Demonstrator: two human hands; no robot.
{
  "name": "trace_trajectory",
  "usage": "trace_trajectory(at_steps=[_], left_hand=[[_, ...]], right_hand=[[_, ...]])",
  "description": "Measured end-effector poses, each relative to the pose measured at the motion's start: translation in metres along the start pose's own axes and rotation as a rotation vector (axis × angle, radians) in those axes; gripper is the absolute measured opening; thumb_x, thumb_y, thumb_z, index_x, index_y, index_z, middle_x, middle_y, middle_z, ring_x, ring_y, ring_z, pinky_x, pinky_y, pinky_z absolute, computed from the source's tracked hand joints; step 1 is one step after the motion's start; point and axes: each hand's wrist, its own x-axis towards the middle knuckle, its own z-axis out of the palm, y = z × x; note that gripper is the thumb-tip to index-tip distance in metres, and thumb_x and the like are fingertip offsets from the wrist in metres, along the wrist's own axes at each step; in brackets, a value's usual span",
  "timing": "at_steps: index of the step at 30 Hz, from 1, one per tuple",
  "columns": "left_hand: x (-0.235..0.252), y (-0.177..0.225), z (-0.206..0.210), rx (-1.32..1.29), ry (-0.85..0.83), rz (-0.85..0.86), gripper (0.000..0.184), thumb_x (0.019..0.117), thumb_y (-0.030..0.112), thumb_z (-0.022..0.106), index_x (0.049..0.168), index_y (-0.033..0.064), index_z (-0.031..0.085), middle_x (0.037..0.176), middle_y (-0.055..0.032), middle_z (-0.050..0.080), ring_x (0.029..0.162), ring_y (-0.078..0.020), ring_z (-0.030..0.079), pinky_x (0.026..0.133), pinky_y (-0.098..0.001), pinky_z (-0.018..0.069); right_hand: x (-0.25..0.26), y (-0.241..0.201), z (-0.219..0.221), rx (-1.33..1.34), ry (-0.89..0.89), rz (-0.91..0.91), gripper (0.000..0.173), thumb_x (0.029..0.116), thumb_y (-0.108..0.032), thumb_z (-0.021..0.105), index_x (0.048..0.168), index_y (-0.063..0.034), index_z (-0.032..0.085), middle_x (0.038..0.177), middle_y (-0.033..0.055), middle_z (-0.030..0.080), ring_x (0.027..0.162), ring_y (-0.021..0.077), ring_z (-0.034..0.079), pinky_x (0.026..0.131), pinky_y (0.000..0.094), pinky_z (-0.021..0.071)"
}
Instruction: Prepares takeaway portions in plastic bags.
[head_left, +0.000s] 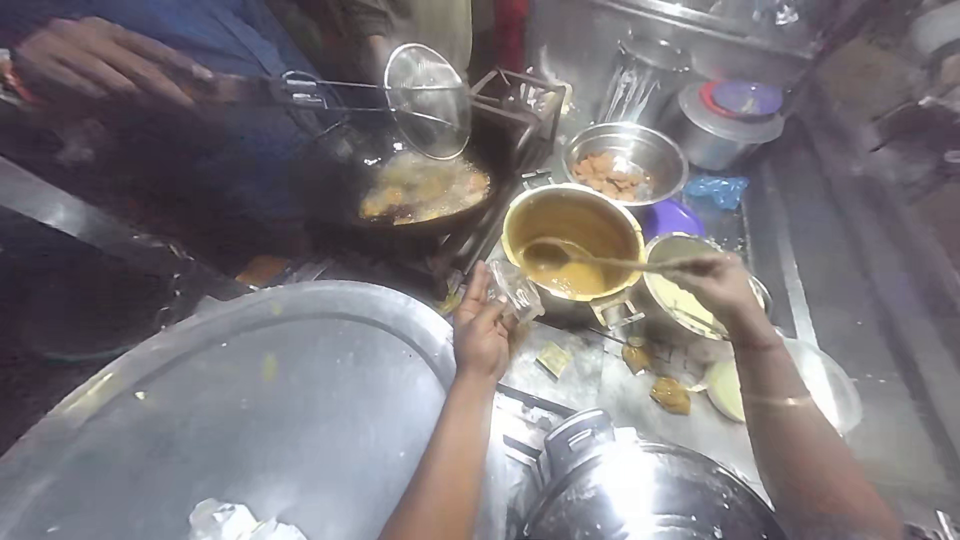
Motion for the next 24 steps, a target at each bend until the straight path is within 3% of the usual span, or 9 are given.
trace_trajectory(at_steps=[2, 4, 6, 10, 15, 20, 24], left_hand=[[-0.001, -0.001, -0.001, 0.011, -0.010, -0.001, 0.060, 0.0994, -0.008, 0.037, 0.156, 0.0103, 0.036, 0.143, -0.0108, 0.052, 0.098, -0.0196, 0.068, 0.078, -0.0386, 0.0607], [-0.001, -0.001, 0.000, 0.008, -0.001, -0.006, 0.057, 0.1007, -0.005, 0.037, 0.156, 0.0105, 0.038, 0.141, -0.0113, 0.054, 0.099, -0.0212, 0.069, 0.079, -0.0405, 0.0613], [-0.002, -0.002, -0.001, 0.012, -0.005, -0.009, 0.056, 0.1015, -0.004, 0.037, 0.156, 0.0102, 0.038, 0.141, -0.0120, 0.056, 0.098, -0.0222, 0.070, 0.079, -0.0411, 0.0619], [-0.002, -0.001, -0.003, 0.025, -0.037, -0.003, 0.056, 0.1012, 0.001, 0.035, 0.156, 0.0093, 0.035, 0.142, -0.0126, 0.054, 0.100, -0.0216, 0.068, 0.080, -0.0400, 0.0609], [-0.004, 0.000, -0.001, 0.043, -0.058, 0.000, 0.055, 0.1015, 0.003, 0.033, 0.156, 0.0075, 0.034, 0.142, -0.0126, 0.053, 0.100, -0.0201, 0.068, 0.080, -0.0386, 0.0608], [-0.006, -0.001, -0.003, 0.074, -0.072, -0.003, 0.055, 0.1025, 0.008, 0.033, 0.157, 0.0081, 0.032, 0.138, -0.0133, 0.055, 0.099, -0.0218, 0.069, 0.080, -0.0402, 0.0609], [-0.006, -0.001, 0.000, 0.065, -0.079, -0.017, 0.053, 0.1038, 0.008, 0.032, 0.157, 0.0065, 0.031, 0.142, -0.0132, 0.052, 0.100, -0.0217, 0.068, 0.081, -0.0404, 0.0607]], right_hand=[[0.031, 0.015, 0.006, -0.154, -0.007, 0.101, 0.012, 0.0920, -0.006, 0.075, 0.104, -0.0037, 0.077, 0.095, 0.0090, 0.075, 0.080, 0.0156, 0.068, 0.077, 0.0384, 0.0586], [0.056, 0.024, 0.023, -0.429, -0.055, 0.083, 0.015, 0.0955, -0.010, 0.071, 0.108, -0.0103, 0.078, 0.103, 0.0143, 0.076, 0.093, 0.0321, 0.072, 0.085, 0.0586, 0.0568], [0.072, 0.027, 0.050, -0.693, -0.097, 0.132, 0.013, 0.0931, -0.013, 0.071, 0.104, -0.0117, 0.077, 0.100, 0.0216, 0.073, 0.093, 0.0460, 0.069, 0.077, 0.0712, 0.0523], [0.101, 0.036, 0.096, -0.909, -0.227, 0.262, 0.016, 0.0920, -0.018, 0.070, 0.102, -0.0068, 0.077, 0.102, 0.0251, 0.072, 0.100, 0.0481, 0.069, 0.081, 0.0699, 0.0527], [0.081, 0.029, 0.105, -0.742, -0.265, 0.201, 0.014, 0.0851, -0.012, 0.077, 0.098, -0.0060, 0.076, 0.093, 0.0245, 0.071, 0.089, 0.0477, 0.069, 0.074, 0.0703, 0.0534], [0.080, 0.027, 0.096, -0.613, -0.469, 0.218, 0.016, 0.0921, -0.023, 0.074, 0.097, -0.0090, 0.078, 0.094, 0.0164, 0.074, 0.093, 0.0376, 0.070, 0.084, 0.0644, 0.0539], [0.084, 0.018, 0.085, -0.447, -0.584, 0.272, 0.017, 0.0937, -0.020, 0.075, 0.102, -0.0053, 0.076, 0.099, 0.0157, 0.072, 0.096, 0.0312, 0.068, 0.091, 0.0574, 0.0515]])
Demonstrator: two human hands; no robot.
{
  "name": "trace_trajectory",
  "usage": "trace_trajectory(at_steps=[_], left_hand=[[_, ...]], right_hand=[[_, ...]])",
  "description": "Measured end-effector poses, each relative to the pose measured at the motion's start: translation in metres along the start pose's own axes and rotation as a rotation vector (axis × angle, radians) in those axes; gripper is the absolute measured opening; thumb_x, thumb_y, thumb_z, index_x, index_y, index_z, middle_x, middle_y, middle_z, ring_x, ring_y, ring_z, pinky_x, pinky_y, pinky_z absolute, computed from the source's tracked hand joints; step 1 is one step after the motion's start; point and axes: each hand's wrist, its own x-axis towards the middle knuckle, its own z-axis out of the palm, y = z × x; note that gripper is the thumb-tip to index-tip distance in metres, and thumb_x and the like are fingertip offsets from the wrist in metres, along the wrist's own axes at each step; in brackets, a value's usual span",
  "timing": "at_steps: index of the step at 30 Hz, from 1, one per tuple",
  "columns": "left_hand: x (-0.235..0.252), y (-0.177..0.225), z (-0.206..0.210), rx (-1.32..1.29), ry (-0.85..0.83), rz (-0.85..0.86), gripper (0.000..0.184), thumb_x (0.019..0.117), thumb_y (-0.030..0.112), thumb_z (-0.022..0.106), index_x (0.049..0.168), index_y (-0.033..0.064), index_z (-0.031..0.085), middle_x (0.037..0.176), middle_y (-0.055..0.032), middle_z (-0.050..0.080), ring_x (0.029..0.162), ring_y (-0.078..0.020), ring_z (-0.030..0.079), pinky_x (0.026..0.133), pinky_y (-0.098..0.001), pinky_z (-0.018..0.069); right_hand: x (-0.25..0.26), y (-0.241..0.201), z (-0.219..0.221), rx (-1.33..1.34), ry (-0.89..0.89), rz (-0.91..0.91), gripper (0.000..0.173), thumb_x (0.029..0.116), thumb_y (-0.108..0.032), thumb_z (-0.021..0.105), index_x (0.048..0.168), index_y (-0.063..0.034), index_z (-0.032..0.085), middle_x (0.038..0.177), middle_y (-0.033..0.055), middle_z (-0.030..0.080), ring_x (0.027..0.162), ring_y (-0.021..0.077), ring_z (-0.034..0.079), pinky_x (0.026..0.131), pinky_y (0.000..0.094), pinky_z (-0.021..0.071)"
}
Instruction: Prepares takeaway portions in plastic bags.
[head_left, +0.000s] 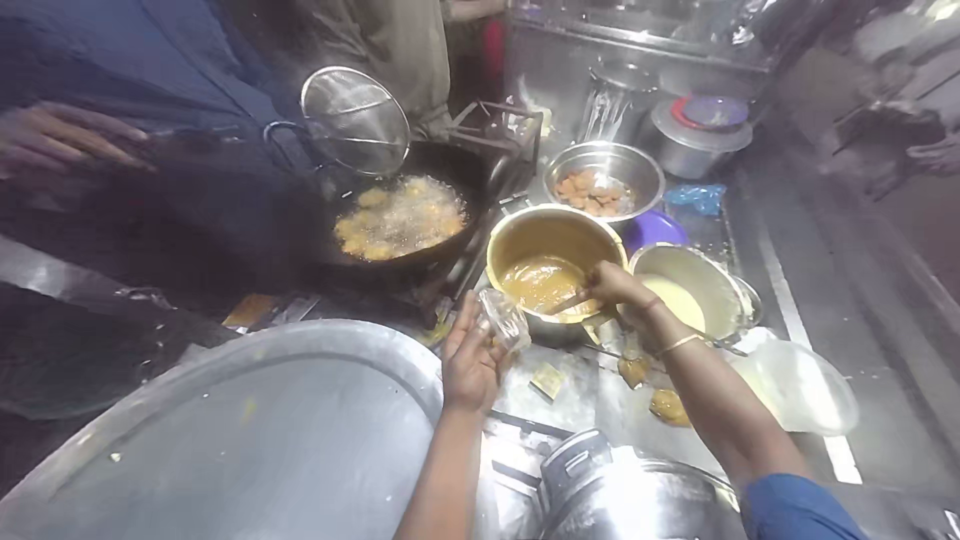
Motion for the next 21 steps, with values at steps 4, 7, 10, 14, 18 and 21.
trace_trajectory(at_steps=[4, 7, 10, 14, 18, 21], left_hand=[[0.000, -0.002, -0.003, 0.001, -0.019, -0.004, 0.054, 0.1032, 0.008, 0.033, 0.157, 0.0056, 0.032, 0.145, -0.0139, 0.050, 0.102, -0.0221, 0.068, 0.081, -0.0410, 0.0607], [0.000, -0.003, -0.003, 0.009, -0.035, 0.003, 0.054, 0.1022, 0.008, 0.033, 0.156, 0.0048, 0.033, 0.144, -0.0146, 0.051, 0.101, -0.0223, 0.068, 0.081, -0.0408, 0.0606], [0.000, -0.001, -0.004, 0.009, -0.026, 0.006, 0.051, 0.1041, 0.012, 0.029, 0.155, 0.0064, 0.035, 0.139, -0.0133, 0.055, 0.099, -0.0223, 0.069, 0.081, -0.0414, 0.0611], [0.001, 0.001, 0.001, 0.039, 0.026, -0.030, 0.064, 0.1092, 0.042, 0.002, 0.157, 0.0147, 0.034, 0.148, -0.0090, 0.050, 0.105, -0.0210, 0.066, 0.083, -0.0425, 0.0574], [0.001, 0.002, 0.002, 0.050, 0.030, -0.001, 0.076, 0.1047, 0.052, -0.007, 0.158, 0.0150, 0.032, 0.151, -0.0108, 0.047, 0.110, -0.0211, 0.065, 0.084, -0.0402, 0.0569], [-0.001, 0.004, 0.001, 0.041, 0.048, 0.005, 0.076, 0.1045, 0.053, -0.007, 0.159, 0.0151, 0.030, 0.153, -0.0111, 0.044, 0.112, -0.0212, 0.064, 0.087, -0.0398, 0.0566]], right_hand=[[-0.012, 0.010, -0.012, 0.306, 0.045, 0.073, 0.015, 0.0968, -0.013, 0.071, 0.105, -0.0012, 0.074, 0.095, 0.0129, 0.071, 0.082, 0.0187, 0.066, 0.080, 0.0412, 0.0565], [-0.026, 0.022, -0.020, 0.530, 0.109, 0.132, 0.016, 0.0993, -0.012, 0.067, 0.109, -0.0012, 0.073, 0.092, 0.0089, 0.072, 0.071, 0.0121, 0.065, 0.067, 0.0315, 0.0563], [-0.038, 0.037, -0.015, 0.715, 0.170, 0.068, 0.015, 0.0995, -0.009, 0.064, 0.108, -0.0006, 0.073, 0.078, 0.0019, 0.067, 0.053, 0.0029, 0.046, 0.049, 0.0207, 0.0396], [-0.067, 0.039, -0.016, 0.874, 0.209, 0.018, 0.014, 0.0998, -0.006, 0.062, 0.106, 0.0004, 0.072, 0.072, -0.0014, 0.063, 0.048, -0.0002, 0.040, 0.046, 0.0169, 0.0357], [-0.097, 0.030, -0.019, 0.918, 0.207, -0.042, 0.014, 0.0999, -0.003, 0.058, 0.103, 0.0005, 0.071, 0.066, -0.0038, 0.059, 0.047, -0.0009, 0.039, 0.045, 0.0161, 0.0354], [-0.120, 0.020, -0.017, 0.887, 0.221, -0.096, 0.014, 0.0964, -0.002, 0.059, 0.097, -0.0032, 0.073, 0.063, -0.0057, 0.061, 0.046, -0.0015, 0.043, 0.044, 0.0157, 0.0378]])
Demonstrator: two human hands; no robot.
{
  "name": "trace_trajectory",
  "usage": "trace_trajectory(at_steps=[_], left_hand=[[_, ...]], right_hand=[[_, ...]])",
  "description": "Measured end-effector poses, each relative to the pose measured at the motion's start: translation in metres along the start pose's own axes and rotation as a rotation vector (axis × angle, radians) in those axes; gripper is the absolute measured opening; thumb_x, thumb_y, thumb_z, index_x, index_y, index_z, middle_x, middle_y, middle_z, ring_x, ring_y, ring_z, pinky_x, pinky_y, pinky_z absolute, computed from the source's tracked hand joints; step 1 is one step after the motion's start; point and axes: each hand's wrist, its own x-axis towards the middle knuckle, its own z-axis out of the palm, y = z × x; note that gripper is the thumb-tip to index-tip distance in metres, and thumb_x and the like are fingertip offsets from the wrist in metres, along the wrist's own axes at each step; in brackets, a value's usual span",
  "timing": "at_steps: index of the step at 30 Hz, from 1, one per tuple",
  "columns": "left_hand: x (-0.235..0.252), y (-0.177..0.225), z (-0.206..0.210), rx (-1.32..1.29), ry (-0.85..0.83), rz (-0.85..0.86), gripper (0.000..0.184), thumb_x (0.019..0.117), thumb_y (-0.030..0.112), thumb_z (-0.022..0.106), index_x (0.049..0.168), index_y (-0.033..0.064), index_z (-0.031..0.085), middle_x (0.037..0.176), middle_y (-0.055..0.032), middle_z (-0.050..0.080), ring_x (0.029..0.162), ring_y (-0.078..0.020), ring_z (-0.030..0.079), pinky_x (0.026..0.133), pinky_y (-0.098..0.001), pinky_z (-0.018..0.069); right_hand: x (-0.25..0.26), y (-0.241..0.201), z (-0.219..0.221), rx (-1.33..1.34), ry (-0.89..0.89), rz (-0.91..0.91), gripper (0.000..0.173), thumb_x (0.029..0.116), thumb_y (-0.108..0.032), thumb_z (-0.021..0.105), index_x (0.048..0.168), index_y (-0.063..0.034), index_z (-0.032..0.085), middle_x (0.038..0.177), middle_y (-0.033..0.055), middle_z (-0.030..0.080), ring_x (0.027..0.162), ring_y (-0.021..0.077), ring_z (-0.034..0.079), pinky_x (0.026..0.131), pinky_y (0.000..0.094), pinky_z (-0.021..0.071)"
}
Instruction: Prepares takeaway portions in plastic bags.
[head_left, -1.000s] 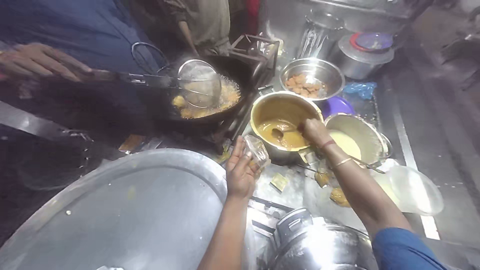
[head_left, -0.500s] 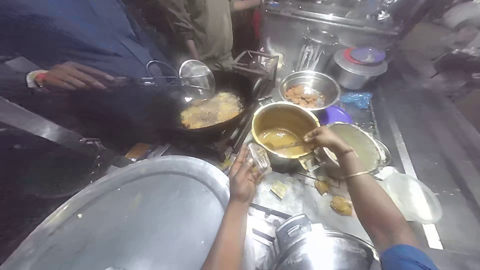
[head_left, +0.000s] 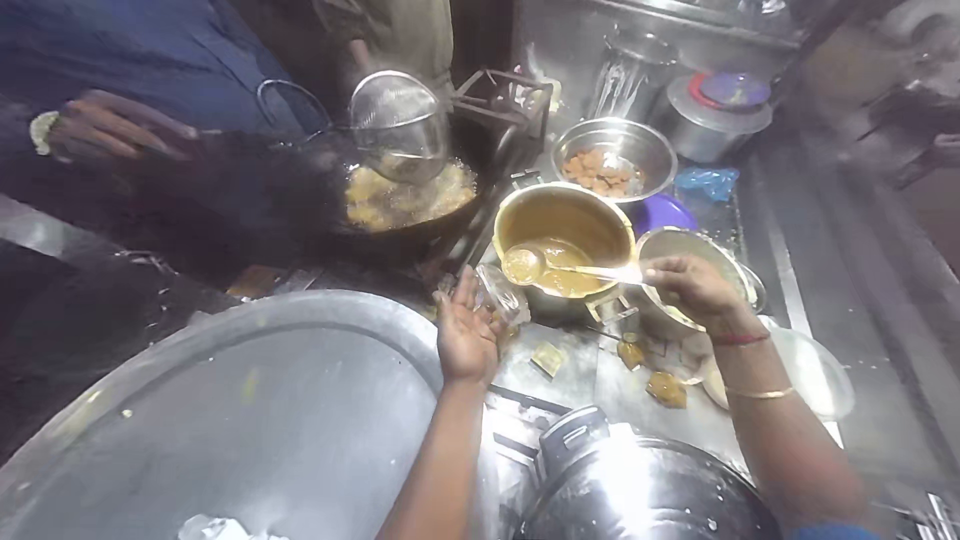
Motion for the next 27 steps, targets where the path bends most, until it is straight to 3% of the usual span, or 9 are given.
trace_trajectory(at_steps=[5, 9, 14, 17, 19, 22, 23, 25, 27], left_hand=[[0.001, -0.001, -0.001, -0.026, 0.031, 0.006, 0.074, 0.1053, 0.054, -0.004, 0.159, 0.0171, 0.031, 0.151, -0.0093, 0.045, 0.110, -0.0187, 0.064, 0.086, -0.0375, 0.0557], [0.002, -0.003, -0.003, -0.039, 0.028, 0.022, 0.069, 0.1069, 0.050, 0.000, 0.158, 0.0152, 0.031, 0.147, -0.0082, 0.049, 0.106, -0.0172, 0.065, 0.085, -0.0369, 0.0567], [0.004, -0.007, -0.005, -0.105, 0.038, 0.053, 0.052, 0.1081, 0.026, 0.017, 0.152, 0.0087, 0.038, 0.134, -0.0063, 0.059, 0.097, -0.0154, 0.067, 0.080, -0.0342, 0.0581], [0.007, -0.009, -0.006, -0.122, 0.030, 0.059, 0.049, 0.1039, 0.005, 0.035, 0.153, 0.0030, 0.036, 0.132, -0.0106, 0.059, 0.093, -0.0157, 0.068, 0.080, -0.0329, 0.0592], [0.009, -0.008, -0.002, -0.058, 0.103, 0.034, 0.056, 0.0967, -0.010, 0.051, 0.151, 0.0013, 0.042, 0.130, -0.0119, 0.061, 0.085, -0.0138, 0.068, 0.073, -0.0289, 0.0589], [0.011, -0.010, -0.001, 0.002, 0.140, 0.022, 0.053, 0.0944, -0.012, 0.057, 0.146, -0.0017, 0.048, 0.123, -0.0132, 0.066, 0.080, -0.0139, 0.068, 0.071, -0.0277, 0.0591], [0.011, -0.010, -0.002, 0.006, 0.132, 0.020, 0.053, 0.0953, -0.012, 0.055, 0.147, -0.0020, 0.048, 0.122, -0.0131, 0.065, 0.081, -0.0140, 0.068, 0.072, -0.0275, 0.0588], [0.009, -0.008, 0.000, 0.000, 0.114, 0.017, 0.054, 0.0960, -0.012, 0.053, 0.149, -0.0014, 0.045, 0.126, -0.0131, 0.064, 0.084, -0.0136, 0.068, 0.074, -0.0271, 0.0588], [0.008, -0.006, 0.001, -0.007, 0.095, 0.029, 0.057, 0.0957, -0.013, 0.053, 0.150, -0.0010, 0.042, 0.129, -0.0126, 0.062, 0.084, -0.0134, 0.068, 0.074, -0.0271, 0.0594]], right_hand=[[-0.036, -0.013, 0.027, -0.003, 0.096, 0.005, 0.010, 0.0957, -0.001, 0.063, 0.097, -0.0033, 0.073, 0.070, -0.0035, 0.065, 0.047, -0.0007, 0.046, 0.044, 0.0159, 0.0403], [-0.044, 0.011, 0.050, -0.346, -0.001, -0.237, 0.012, 0.0908, -0.006, 0.071, 0.101, -0.0034, 0.076, 0.098, 0.0006, 0.077, 0.084, 0.0011, 0.070, 0.080, 0.0217, 0.0599], [-0.028, 0.040, 0.028, -0.349, 0.048, -0.718, 0.014, 0.0870, -0.001, 0.064, 0.083, -0.0050, 0.077, 0.098, 0.0026, 0.079, 0.096, 0.0070, 0.072, 0.091, 0.0277, 0.0584], [-0.009, 0.032, 0.005, -0.150, 0.198, -0.567, 0.013, 0.0833, 0.001, 0.071, 0.081, -0.0115, 0.075, 0.087, -0.0084, 0.077, 0.081, -0.0003, 0.071, 0.076, 0.0216, 0.0606], [0.012, 0.019, 0.000, -0.277, 0.331, -0.356, 0.005, 0.0849, -0.001, 0.076, 0.084, -0.0053, 0.072, 0.080, -0.0030, 0.072, 0.070, 0.0026, 0.065, 0.069, 0.0246, 0.0570], [0.058, 0.011, 0.001, -0.779, 0.325, -0.177, 0.012, 0.0942, -0.015, 0.073, 0.098, -0.0035, 0.076, 0.093, 0.0136, 0.075, 0.087, 0.0279, 0.071, 0.083, 0.0541, 0.0568], [0.075, 0.014, 0.006, -0.939, 0.297, -0.145, 0.012, 0.0939, -0.016, 0.071, 0.098, -0.0056, 0.076, 0.093, 0.0173, 0.074, 0.089, 0.0365, 0.071, 0.082, 0.0636, 0.0546], [0.094, 0.018, 0.021, -1.205, 0.216, -0.068, 0.011, 0.0912, -0.015, 0.071, 0.098, -0.0072, 0.076, 0.093, 0.0228, 0.073, 0.090, 0.0467, 0.070, 0.076, 0.0705, 0.0520], [0.103, 0.017, 0.036, -1.328, 0.129, 0.009, 0.013, 0.0914, -0.013, 0.070, 0.100, -0.0062, 0.076, 0.098, 0.0248, 0.072, 0.094, 0.0483, 0.069, 0.078, 0.0702, 0.0526]])
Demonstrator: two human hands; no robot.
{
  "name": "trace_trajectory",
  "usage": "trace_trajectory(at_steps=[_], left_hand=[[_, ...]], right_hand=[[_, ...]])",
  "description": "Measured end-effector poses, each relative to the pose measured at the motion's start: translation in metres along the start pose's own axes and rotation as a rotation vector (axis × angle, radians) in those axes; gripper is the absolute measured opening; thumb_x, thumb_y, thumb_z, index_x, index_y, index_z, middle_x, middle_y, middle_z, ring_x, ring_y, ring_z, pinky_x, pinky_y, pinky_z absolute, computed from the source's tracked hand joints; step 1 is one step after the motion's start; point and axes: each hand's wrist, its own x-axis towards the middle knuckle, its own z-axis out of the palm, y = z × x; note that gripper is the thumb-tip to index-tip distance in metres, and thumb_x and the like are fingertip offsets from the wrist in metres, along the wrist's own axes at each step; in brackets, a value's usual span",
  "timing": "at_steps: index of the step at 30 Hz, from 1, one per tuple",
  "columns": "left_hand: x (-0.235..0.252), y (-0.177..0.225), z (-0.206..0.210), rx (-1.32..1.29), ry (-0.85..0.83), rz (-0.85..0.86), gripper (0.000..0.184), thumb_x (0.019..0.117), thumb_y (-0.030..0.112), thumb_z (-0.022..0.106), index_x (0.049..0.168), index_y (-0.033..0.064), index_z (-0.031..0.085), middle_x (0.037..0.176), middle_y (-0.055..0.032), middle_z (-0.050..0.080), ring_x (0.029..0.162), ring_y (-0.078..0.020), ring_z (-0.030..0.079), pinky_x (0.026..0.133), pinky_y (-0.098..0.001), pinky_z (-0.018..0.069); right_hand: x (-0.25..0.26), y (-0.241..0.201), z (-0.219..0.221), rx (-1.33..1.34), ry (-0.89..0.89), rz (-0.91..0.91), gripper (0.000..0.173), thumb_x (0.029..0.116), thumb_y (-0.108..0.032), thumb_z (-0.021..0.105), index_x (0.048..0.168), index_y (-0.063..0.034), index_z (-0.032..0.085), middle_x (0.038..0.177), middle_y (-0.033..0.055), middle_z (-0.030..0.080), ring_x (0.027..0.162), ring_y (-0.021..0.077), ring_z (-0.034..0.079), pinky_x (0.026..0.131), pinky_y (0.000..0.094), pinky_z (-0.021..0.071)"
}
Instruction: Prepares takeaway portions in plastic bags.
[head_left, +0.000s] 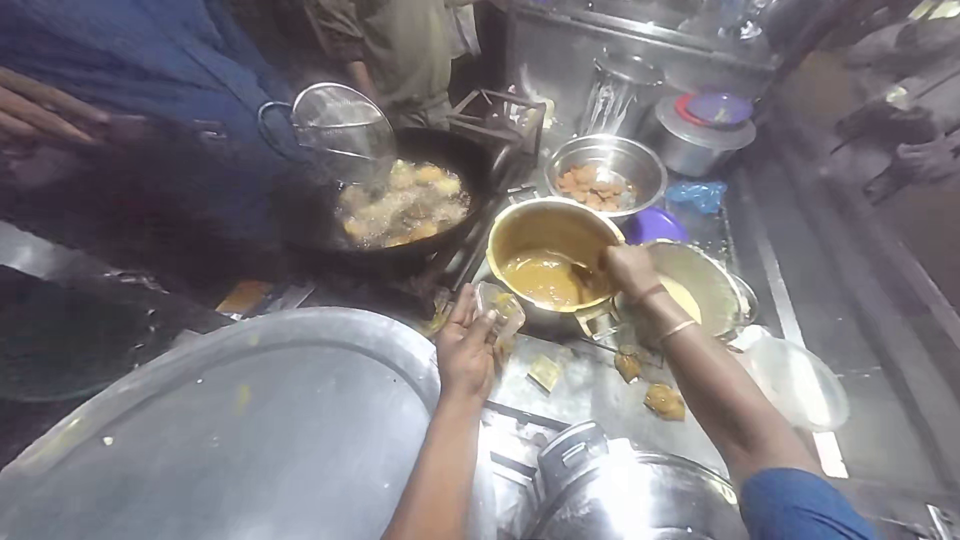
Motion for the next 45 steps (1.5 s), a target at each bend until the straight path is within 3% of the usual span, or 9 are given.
trace_trajectory(at_steps=[5, 11, 14, 18, 28, 33, 38, 42, 45], left_hand=[[0.000, -0.004, -0.005, -0.014, -0.031, 0.022, 0.062, 0.0945, -0.013, 0.054, 0.153, 0.0027, 0.041, 0.136, -0.0117, 0.059, 0.087, -0.0147, 0.069, 0.075, -0.0295, 0.0600], [-0.002, -0.001, -0.002, 0.035, -0.001, 0.035, 0.064, 0.0935, -0.018, 0.047, 0.153, 0.0037, 0.040, 0.140, -0.0118, 0.056, 0.090, -0.0144, 0.068, 0.075, -0.0296, 0.0590], [0.000, -0.003, -0.003, 0.015, -0.017, 0.044, 0.065, 0.0930, -0.018, 0.048, 0.153, 0.0040, 0.040, 0.139, -0.0120, 0.058, 0.090, -0.0148, 0.068, 0.074, -0.0300, 0.0592], [0.000, -0.003, -0.004, -0.023, -0.020, 0.034, 0.064, 0.0934, -0.018, 0.047, 0.153, 0.0050, 0.042, 0.134, -0.0128, 0.061, 0.085, -0.0159, 0.069, 0.072, -0.0308, 0.0601], [0.002, -0.006, -0.006, 0.038, -0.025, 0.044, 0.071, 0.0923, -0.017, 0.043, 0.157, 0.0088, 0.035, 0.143, -0.0132, 0.053, 0.092, -0.0177, 0.068, 0.075, -0.0332, 0.0599], [0.000, -0.003, -0.006, 0.000, -0.009, 0.045, 0.070, 0.0954, -0.015, 0.043, 0.159, 0.0127, 0.032, 0.145, -0.0123, 0.050, 0.091, -0.0172, 0.068, 0.075, -0.0329, 0.0602], [-0.001, -0.002, -0.006, -0.012, -0.009, 0.028, 0.068, 0.0974, -0.013, 0.041, 0.159, 0.0164, 0.034, 0.149, -0.0095, 0.049, 0.094, -0.0179, 0.068, 0.076, -0.0347, 0.0601], [0.001, -0.005, -0.009, 0.041, 0.014, 0.060, 0.063, 0.0979, -0.012, 0.041, 0.155, 0.0143, 0.041, 0.142, -0.0084, 0.056, 0.094, -0.0153, 0.067, 0.074, -0.0314, 0.0585], [0.001, -0.007, -0.009, 0.074, 0.029, 0.066, 0.061, 0.0972, -0.013, 0.039, 0.153, 0.0110, 0.043, 0.143, -0.0100, 0.057, 0.104, -0.0178, 0.066, 0.082, -0.0358, 0.0580]], right_hand=[[-0.018, -0.029, -0.007, 0.002, -0.146, 0.039, 0.020, 0.0896, -0.021, 0.073, 0.094, -0.0018, 0.072, 0.097, 0.0237, 0.071, 0.096, 0.0456, 0.069, 0.077, 0.0673, 0.0532], [-0.021, -0.046, -0.002, 0.246, -0.263, 0.017, 0.020, 0.0867, -0.030, 0.078, 0.092, -0.0109, 0.076, 0.091, 0.0161, 0.073, 0.090, 0.0378, 0.070, 0.078, 0.0651, 0.0534], [-0.006, -0.045, 0.015, 0.462, -0.298, 0.063, 0.018, 0.0868, -0.025, 0.080, 0.093, -0.0089, 0.075, 0.088, 0.0156, 0.071, 0.085, 0.0341, 0.067, 0.077, 0.0621, 0.0524], [-0.005, -0.044, 0.018, 0.777, -0.244, 0.189, 0.017, 0.0979, -0.021, 0.068, 0.105, -0.0066, 0.072, 0.083, 0.0089, 0.067, 0.063, 0.0159, 0.056, 0.061, 0.0382, 0.0501], [-0.029, 0.007, 0.011, 1.438, -0.131, 0.308, 0.009, 0.0991, -0.009, 0.063, 0.106, -0.0046, 0.058, 0.067, -0.0001, 0.054, 0.045, 0.0028, 0.039, 0.042, 0.0177, 0.0352], [-0.066, 0.019, -0.021, 1.366, -0.032, 0.086, 0.008, 0.0958, -0.001, 0.061, 0.093, -0.0073, 0.058, 0.061, -0.0033, 0.052, 0.046, 0.0029, 0.041, 0.045, 0.0188, 0.0382], [-0.118, 0.005, -0.041, 1.230, 0.078, -0.068, 0.014, 0.0826, 0.004, 0.072, 0.084, -0.0082, 0.064, 0.069, -0.0027, 0.064, 0.052, 0.0035, 0.052, 0.049, 0.0207, 0.0469], [-0.142, -0.003, -0.026, 0.826, 0.307, -0.486, 0.008, 0.0901, -0.008, 0.068, 0.083, -0.0049, 0.069, 0.089, -0.0017, 0.076, 0.079, -0.0019, 0.069, 0.073, 0.0177, 0.0581], [-0.139, 0.011, -0.018, 0.881, 0.480, -0.446, 0.011, 0.0884, -0.007, 0.069, 0.078, -0.0080, 0.064, 0.082, -0.0052, 0.073, 0.075, -0.0013, 0.069, 0.071, 0.0192, 0.0597]])
